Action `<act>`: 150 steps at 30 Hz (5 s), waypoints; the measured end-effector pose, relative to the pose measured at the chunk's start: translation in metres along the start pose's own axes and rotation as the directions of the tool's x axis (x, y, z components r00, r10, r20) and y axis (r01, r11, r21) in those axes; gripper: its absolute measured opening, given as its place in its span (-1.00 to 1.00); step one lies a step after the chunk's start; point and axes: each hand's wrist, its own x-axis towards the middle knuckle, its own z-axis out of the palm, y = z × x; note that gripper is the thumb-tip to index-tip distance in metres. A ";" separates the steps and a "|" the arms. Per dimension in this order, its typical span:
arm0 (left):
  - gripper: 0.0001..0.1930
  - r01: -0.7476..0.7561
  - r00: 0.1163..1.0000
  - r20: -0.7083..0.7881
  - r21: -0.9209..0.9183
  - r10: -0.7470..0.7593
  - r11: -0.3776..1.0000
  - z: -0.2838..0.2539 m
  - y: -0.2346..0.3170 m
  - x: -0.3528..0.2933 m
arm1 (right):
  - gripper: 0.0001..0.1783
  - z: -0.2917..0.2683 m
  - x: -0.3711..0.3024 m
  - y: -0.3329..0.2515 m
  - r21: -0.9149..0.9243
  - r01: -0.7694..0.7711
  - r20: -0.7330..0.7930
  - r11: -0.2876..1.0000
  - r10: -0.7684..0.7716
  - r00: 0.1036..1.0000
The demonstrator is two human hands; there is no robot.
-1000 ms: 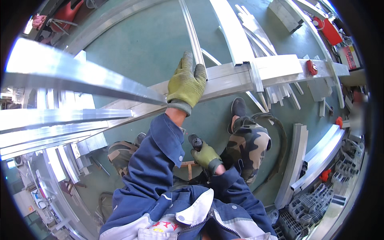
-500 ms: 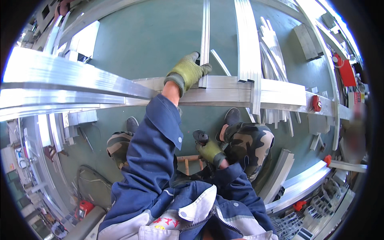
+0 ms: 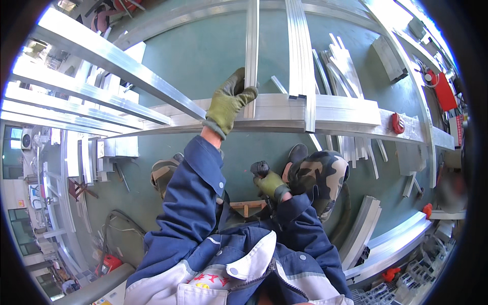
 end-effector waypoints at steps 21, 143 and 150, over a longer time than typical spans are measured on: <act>-0.47 -0.079 0.995 0.066 0.136 0.071 0.988 -0.017 0.019 -0.041 | -0.48 -0.004 -0.021 -0.010 0.018 0.034 -0.008 0.999 -0.033 0.999; -0.48 0.059 0.995 0.092 -0.175 -0.043 0.983 -0.030 -0.036 -0.008 | -0.44 -0.005 -0.030 -0.026 -0.030 -0.062 -0.055 0.998 0.060 0.997; -0.48 0.036 0.994 0.104 -0.166 -0.019 0.986 -0.032 -0.036 -0.008 | -0.47 -0.007 -0.032 -0.028 -0.045 -0.051 -0.036 0.998 0.050 0.998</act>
